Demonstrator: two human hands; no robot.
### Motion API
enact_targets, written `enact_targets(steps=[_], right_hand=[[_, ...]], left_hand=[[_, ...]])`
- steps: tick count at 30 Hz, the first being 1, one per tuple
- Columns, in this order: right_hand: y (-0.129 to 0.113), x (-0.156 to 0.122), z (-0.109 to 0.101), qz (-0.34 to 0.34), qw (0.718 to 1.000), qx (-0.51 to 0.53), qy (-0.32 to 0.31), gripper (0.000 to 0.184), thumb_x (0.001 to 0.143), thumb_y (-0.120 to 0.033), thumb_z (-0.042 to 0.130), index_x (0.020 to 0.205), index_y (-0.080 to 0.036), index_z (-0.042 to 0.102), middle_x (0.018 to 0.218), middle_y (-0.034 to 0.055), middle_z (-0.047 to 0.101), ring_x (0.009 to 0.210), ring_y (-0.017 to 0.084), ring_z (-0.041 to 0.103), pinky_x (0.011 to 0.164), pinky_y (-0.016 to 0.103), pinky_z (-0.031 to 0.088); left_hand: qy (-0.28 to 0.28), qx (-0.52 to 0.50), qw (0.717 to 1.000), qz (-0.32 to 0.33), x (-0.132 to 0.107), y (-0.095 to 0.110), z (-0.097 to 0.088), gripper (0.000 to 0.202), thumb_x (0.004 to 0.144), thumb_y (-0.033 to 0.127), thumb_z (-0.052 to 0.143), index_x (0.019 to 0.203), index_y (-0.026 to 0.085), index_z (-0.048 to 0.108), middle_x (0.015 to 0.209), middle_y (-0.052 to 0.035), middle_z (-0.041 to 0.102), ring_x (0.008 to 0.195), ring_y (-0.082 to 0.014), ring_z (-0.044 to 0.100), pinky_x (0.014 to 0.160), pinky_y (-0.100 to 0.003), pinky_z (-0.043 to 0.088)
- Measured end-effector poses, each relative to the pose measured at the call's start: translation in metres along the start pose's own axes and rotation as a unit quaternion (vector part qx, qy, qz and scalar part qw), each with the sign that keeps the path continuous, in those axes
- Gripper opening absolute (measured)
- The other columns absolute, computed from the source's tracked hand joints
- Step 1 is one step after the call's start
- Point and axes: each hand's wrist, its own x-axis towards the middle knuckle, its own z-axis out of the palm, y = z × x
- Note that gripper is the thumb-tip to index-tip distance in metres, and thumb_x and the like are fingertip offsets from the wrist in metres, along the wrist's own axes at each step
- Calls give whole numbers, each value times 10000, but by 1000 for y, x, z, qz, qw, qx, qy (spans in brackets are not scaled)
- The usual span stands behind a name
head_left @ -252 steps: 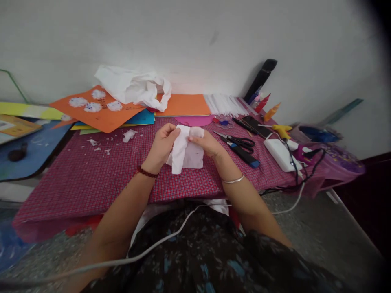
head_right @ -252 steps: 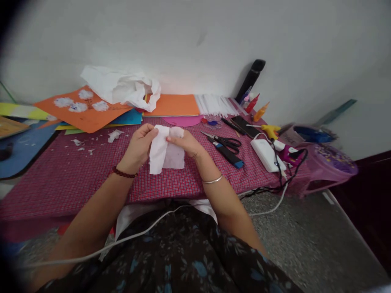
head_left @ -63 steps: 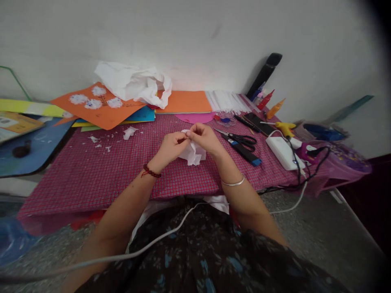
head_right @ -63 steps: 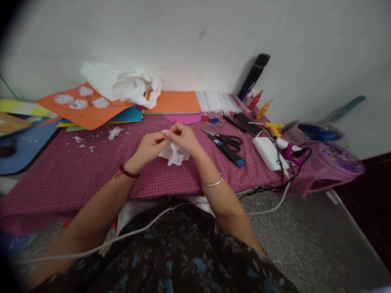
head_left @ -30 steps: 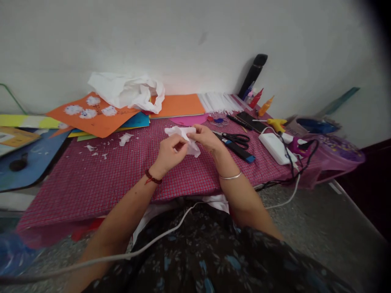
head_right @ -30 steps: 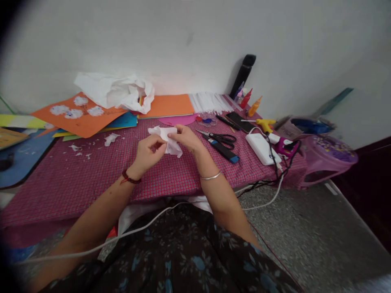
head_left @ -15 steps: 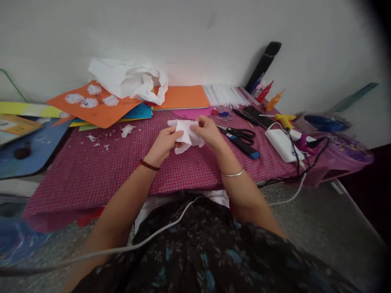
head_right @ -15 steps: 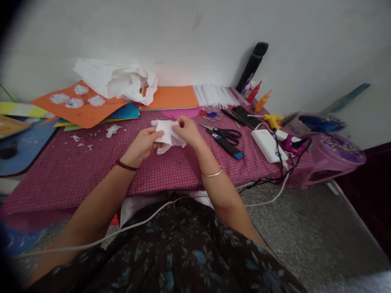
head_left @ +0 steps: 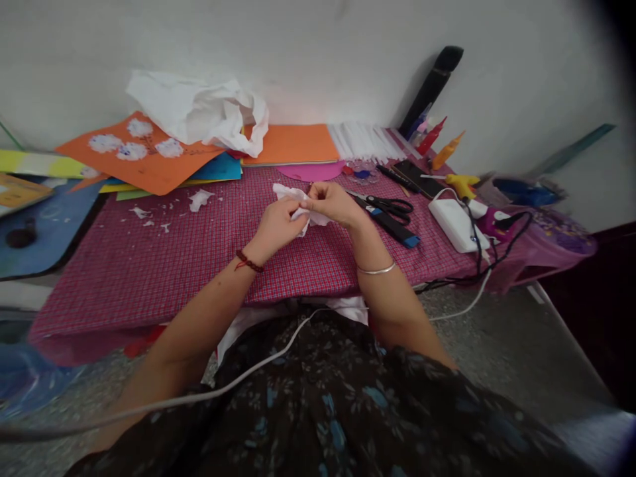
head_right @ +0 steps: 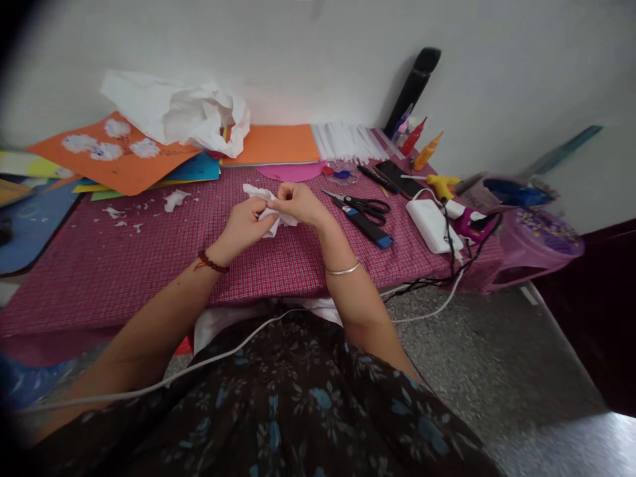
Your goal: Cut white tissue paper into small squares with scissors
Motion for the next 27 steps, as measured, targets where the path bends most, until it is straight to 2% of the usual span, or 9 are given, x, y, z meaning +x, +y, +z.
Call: enact_targets(steps=[3, 7, 12, 16, 18, 20, 23, 25, 27], right_hand=[[2, 1, 2, -4, 1000, 8, 18, 390, 775, -273, 758, 606, -213, 412, 561, -81, 396, 533, 75, 331, 500, 240, 249], [-2, -1, 5, 10, 1000, 17, 18, 382, 791, -289, 752, 624, -215, 417, 562, -79, 412, 532, 75, 350, 488, 233, 254], [-2, -1, 3, 42, 995, -32, 81, 303, 813, -214, 690, 645, -211, 439, 589, -61, 429, 554, 88, 374, 506, 242, 276], [5, 3, -1, 53, 986, -86, 133, 289, 794, -156, 639, 611, -214, 424, 591, -47, 425, 566, 99, 377, 517, 254, 275], [7, 4, -2, 35, 988, -74, 131, 248, 789, -178, 644, 650, -215, 442, 627, -37, 453, 598, 111, 403, 537, 253, 303], [6, 3, -2, 3, 994, -29, 102, 171, 793, -232, 659, 760, -214, 492, 706, -23, 506, 653, 126, 452, 574, 256, 356], [3, 2, 2, -38, 997, 28, 66, 243, 792, -340, 681, 934, -219, 524, 809, -6, 550, 721, 142, 498, 619, 266, 404], [3, 2, 4, -32, 996, 27, 72, 238, 790, -371, 673, 897, -218, 526, 790, -8, 541, 702, 138, 485, 606, 266, 395], [5, 4, 5, -4, 994, 18, 110, 189, 800, -341, 640, 788, -218, 497, 732, -15, 510, 656, 129, 453, 578, 265, 373]], left_hand=[[13, -33, 998, -53, 3, -4, 0, 181, 753, 250, 640, 647, 201, 502, 595, 30, 482, 565, -126, 404, 563, -290, 271], [30, -79, 996, -42, 7, -8, 0, 315, 783, 227, 633, 552, 204, 419, 533, 46, 391, 534, -115, 357, 537, -286, 243], [46, -141, 988, -35, 8, -9, 1, 268, 778, 162, 609, 562, 198, 453, 552, 44, 426, 533, -111, 378, 526, -273, 277], [95, -118, 988, -6, 4, -7, -4, 272, 789, 177, 609, 578, 207, 439, 575, 34, 430, 562, -126, 412, 540, -283, 322], [114, -73, 991, 12, 2, -6, -9, 272, 803, 185, 606, 596, 212, 431, 601, 26, 450, 593, -138, 453, 576, -297, 373], [118, -16, 992, 41, 0, -4, -12, 262, 813, 192, 607, 619, 213, 433, 693, -3, 545, 687, -163, 539, 661, -322, 448], [105, 46, 988, 102, -2, -3, -14, 202, 832, 196, 592, 669, 205, 474, 1061, -82, 668, 977, -218, 626, 881, -388, 504], [102, 71, 984, 130, -3, -1, -16, 169, 846, 199, 582, 696, 200, 502, 1252, -104, 633, 1126, -245, 601, 995, -432, 476], [120, 79, 981, 133, -2, 0, -19, 184, 850, 210, 589, 689, 200, 502, 1282, -101, 621, 1165, -249, 582, 1028, -448, 458]])
